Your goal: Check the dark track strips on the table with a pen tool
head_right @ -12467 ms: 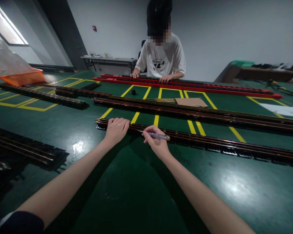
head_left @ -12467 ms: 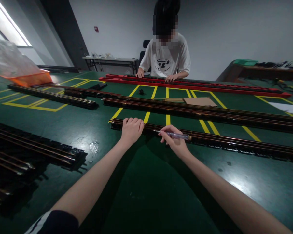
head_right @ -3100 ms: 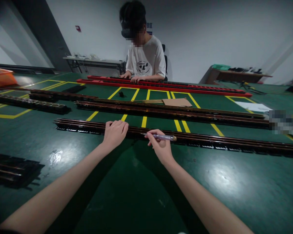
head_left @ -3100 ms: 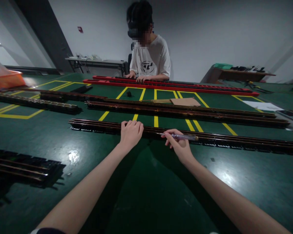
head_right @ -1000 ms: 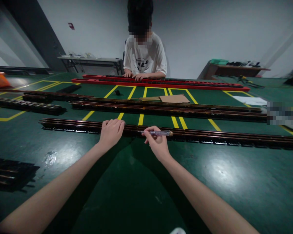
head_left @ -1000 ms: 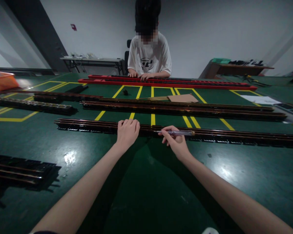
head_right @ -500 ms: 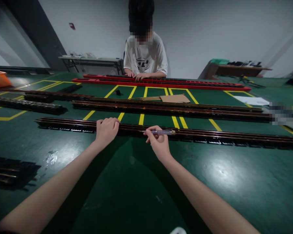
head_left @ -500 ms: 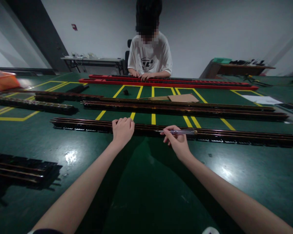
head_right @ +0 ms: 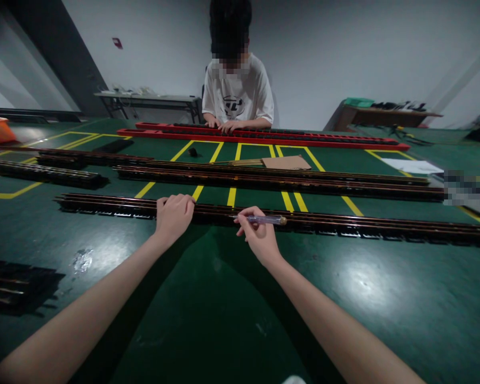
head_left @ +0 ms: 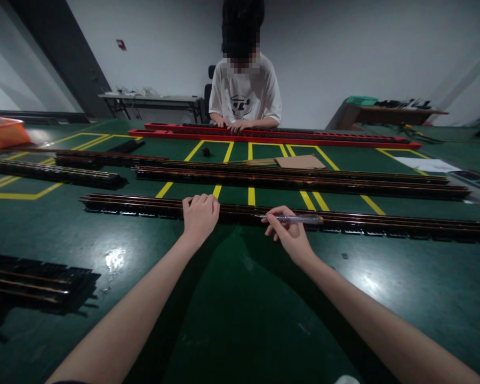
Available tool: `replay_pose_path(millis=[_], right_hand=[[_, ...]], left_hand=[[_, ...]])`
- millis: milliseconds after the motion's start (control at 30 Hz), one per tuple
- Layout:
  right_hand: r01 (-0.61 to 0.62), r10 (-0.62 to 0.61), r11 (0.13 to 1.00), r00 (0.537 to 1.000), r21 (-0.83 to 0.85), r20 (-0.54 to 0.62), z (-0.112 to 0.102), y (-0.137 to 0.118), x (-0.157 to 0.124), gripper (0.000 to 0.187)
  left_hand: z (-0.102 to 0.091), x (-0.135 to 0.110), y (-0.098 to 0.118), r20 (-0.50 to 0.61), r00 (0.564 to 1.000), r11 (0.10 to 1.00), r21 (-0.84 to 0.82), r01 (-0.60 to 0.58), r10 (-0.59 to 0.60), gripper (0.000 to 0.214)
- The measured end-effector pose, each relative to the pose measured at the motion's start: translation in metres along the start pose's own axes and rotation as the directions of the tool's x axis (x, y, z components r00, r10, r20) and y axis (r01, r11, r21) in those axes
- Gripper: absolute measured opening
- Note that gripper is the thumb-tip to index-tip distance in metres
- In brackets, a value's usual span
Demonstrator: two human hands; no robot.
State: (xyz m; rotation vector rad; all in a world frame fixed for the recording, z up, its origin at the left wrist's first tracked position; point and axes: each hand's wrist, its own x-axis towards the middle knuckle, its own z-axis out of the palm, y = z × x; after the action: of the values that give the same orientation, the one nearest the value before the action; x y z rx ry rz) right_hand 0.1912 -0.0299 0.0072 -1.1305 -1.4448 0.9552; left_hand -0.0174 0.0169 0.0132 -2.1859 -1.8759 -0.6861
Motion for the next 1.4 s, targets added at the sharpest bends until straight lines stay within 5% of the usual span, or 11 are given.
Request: replay_pose_path(millis=[233, 467, 1000, 1400], right_hand=[[-0.019, 0.019, 1.0, 1.0, 0.002, -0.001, 0.0, -0.002, 0.0, 0.018], [-0.014, 0.014, 1.0, 1.0, -0.008, 0.001, 0.001, 0.0, 0.001, 0.018], [-0.007, 0.007, 1.0, 1.0, 0.007, 0.009, 0.0, 0.002, 0.001, 0.02], [-0.021, 0.023, 0.999, 0.999, 0.031, -0.043, 0.001, -0.001, 0.001, 0.019]], left_hand=[[0.0, -0.002, 0.001, -0.038, 0.997, 0.996, 0.061, -0.069, 0.071, 0.043], [0.004, -0.004, 0.005, -0.001, 0.917, 0.916, -0.04, -0.4, 0.4, 0.043], [0.003, -0.001, 0.013, 0.015, 0.988, 0.988, -0.022, -0.154, 0.154, 0.047], [0.002, 0.001, 0.005, -0.011, 0.992, 0.991, 0.036, -0.128, 0.129, 0.046]])
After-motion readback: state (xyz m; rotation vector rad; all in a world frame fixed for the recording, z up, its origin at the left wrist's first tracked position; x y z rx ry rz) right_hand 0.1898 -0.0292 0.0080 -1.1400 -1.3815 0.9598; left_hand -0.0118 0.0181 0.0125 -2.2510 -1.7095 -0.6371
